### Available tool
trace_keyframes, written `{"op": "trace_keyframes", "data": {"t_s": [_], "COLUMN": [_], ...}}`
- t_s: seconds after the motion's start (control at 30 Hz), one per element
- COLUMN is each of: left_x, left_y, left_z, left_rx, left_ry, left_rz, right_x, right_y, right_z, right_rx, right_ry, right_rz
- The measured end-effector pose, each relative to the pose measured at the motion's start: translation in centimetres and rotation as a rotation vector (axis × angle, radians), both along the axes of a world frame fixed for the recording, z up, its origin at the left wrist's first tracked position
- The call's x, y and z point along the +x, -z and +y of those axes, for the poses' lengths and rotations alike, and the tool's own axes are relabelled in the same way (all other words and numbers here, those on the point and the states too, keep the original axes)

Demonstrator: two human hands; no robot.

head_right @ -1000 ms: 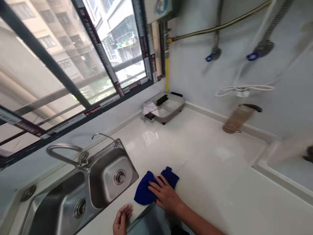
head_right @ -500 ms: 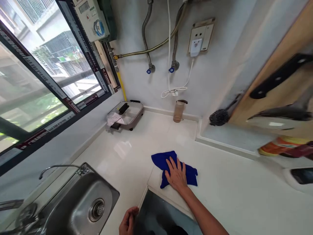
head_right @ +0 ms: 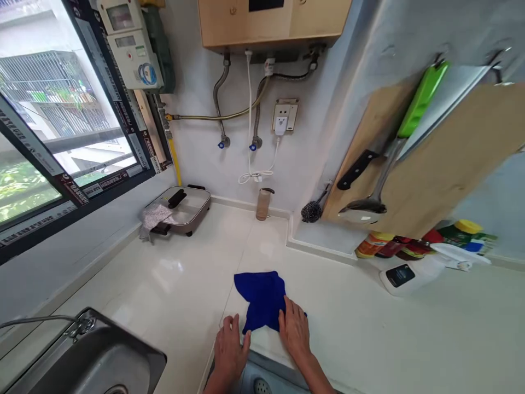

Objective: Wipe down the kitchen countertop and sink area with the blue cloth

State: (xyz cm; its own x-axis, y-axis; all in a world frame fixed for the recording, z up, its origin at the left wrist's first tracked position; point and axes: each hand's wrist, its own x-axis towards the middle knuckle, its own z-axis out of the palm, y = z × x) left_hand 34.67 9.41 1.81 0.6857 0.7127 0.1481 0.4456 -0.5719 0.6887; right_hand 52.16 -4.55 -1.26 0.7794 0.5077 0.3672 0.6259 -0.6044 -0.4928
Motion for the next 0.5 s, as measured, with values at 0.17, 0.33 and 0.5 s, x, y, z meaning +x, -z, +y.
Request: {"op": "trace_keyframes", "data": {"t_s": [0.17, 0.33, 0.5], "left_x": [3.4, 5.0, 9.1], "left_y": [2.2, 1.7, -7.2], "left_z": [-0.8, 1.0, 7.4], "left_rx": [0.028, -0.167, -0.732], "left_ry": [0.057, 0.099, 0.084], "left_rz": [-0.057, -0.057, -0.147], "right_x": [0.9, 2.8, 8.3], "right_y": [0.2, -2.1, -9.9], "right_z": [-0.5, -0.2, 4.8], "right_rx": [0.017, 0.176, 0.494], "right_ry": [0.013, -0.028, -0.131], "right_rz": [0.056, 0.373, 0.685]}}
